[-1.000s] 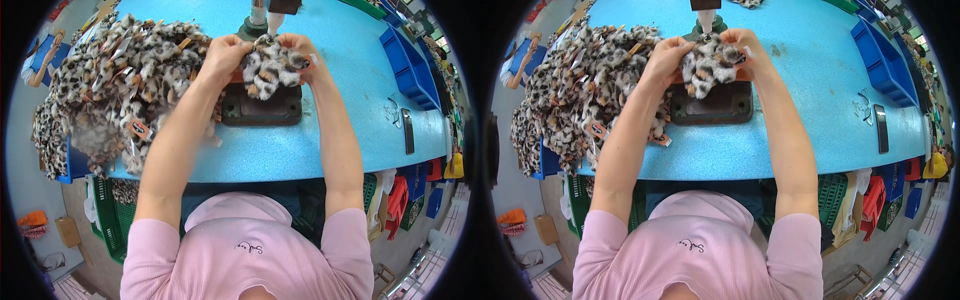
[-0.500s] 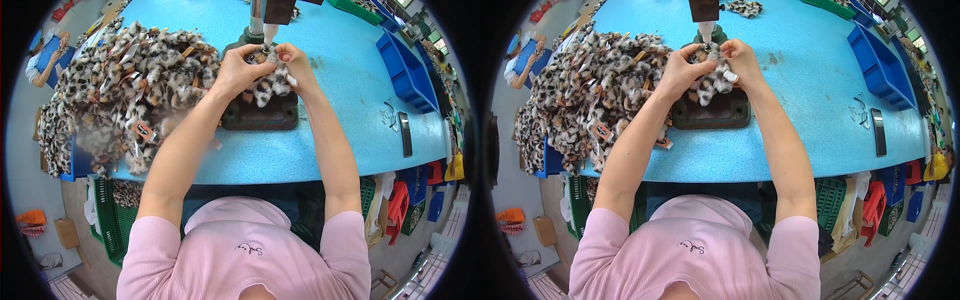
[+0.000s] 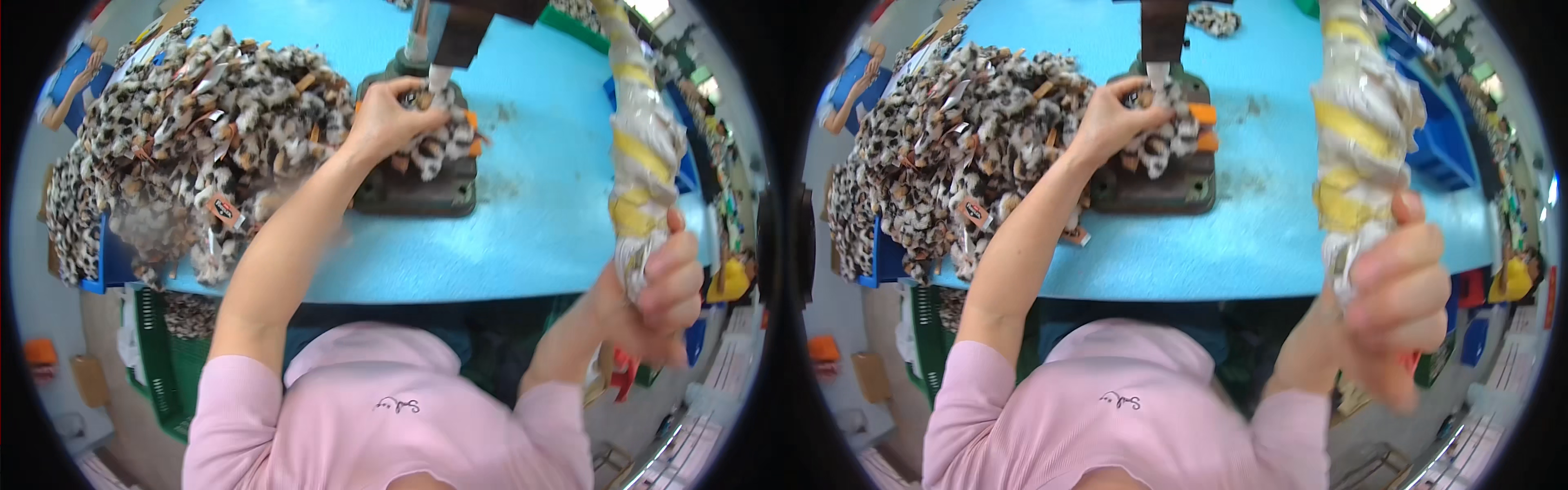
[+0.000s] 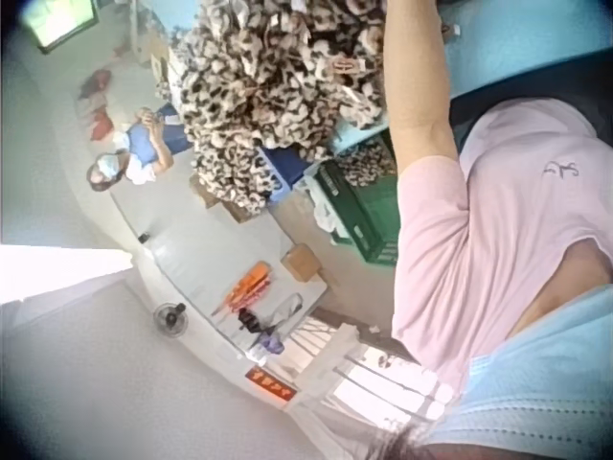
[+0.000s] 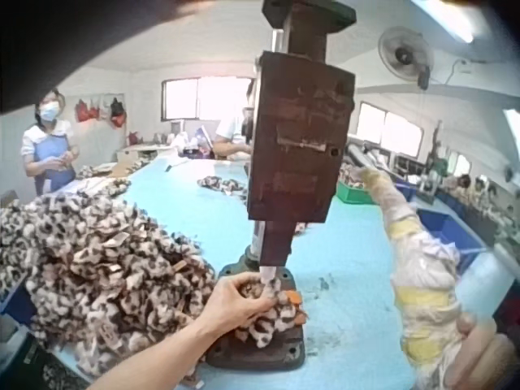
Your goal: The recorder uses a mechanical press to attach components to plush leopard-print toy parts and then sorts the finished parts into large green crates.
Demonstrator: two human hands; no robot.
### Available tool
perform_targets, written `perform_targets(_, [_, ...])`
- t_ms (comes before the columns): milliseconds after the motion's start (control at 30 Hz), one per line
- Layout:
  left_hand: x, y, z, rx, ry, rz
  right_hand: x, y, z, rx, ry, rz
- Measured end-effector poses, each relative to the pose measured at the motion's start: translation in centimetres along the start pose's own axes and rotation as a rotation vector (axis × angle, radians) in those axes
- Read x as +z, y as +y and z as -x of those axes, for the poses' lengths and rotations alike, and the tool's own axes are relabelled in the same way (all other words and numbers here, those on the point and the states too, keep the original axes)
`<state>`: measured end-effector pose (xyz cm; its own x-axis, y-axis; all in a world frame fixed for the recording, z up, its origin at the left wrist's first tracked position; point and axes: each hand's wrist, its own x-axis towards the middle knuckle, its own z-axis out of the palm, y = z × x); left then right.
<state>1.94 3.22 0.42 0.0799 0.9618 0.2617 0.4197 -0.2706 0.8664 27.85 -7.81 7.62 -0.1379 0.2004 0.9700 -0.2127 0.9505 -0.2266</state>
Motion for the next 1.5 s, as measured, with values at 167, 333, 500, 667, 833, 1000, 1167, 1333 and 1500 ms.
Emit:
perform_targets(167, [-3.5,0.3,3.1,-0.307,-0.053,0.318,4.6,-1.3,-4.8,0.316,0.592,0.427])
perform_targets(333, [-3.1,-2.0,2.8,-0.725,-0.164,0.995,8.3,11.3,2.3,1.166,-0.199,0.478])
perform_targets(500, [-3.7,-0.8,2.6,-0.562,-0.085,1.284,11.7,9.9,1.4,0.967,-0.136,0.322])
perform_targets(667, [-4.7,2.5,5.7,-0.353,-0.212,1.091,8.2,8.5,3.7,1.202,0.013,-0.31])
perform_targets(833, [-4.1,1.5,5.6,-0.286,-0.17,0.516,9.3,10.1,5.1,1.478,0.088,-0.588])
perform_targets(1000, [-3.7,0.8,5.3,-0.232,-0.164,0.521,8.4,10.5,5.2,1.378,0.17,-0.923])
perform_targets(1167, [-3.5,-1.0,3.5,-0.246,-0.308,1.168,8.6,12.2,4.3,1.211,0.225,-0.736])
perform_targets(1333, [-3.9,-3.1,1.0,-0.325,-0.42,1.303,9.8,14.8,3.5,1.151,0.323,-0.262])
perform_targets(1500, [-3.3,-2.7,1.2,-0.325,-0.215,1.105,10.7,15.8,4.8,1.006,0.316,0.045])
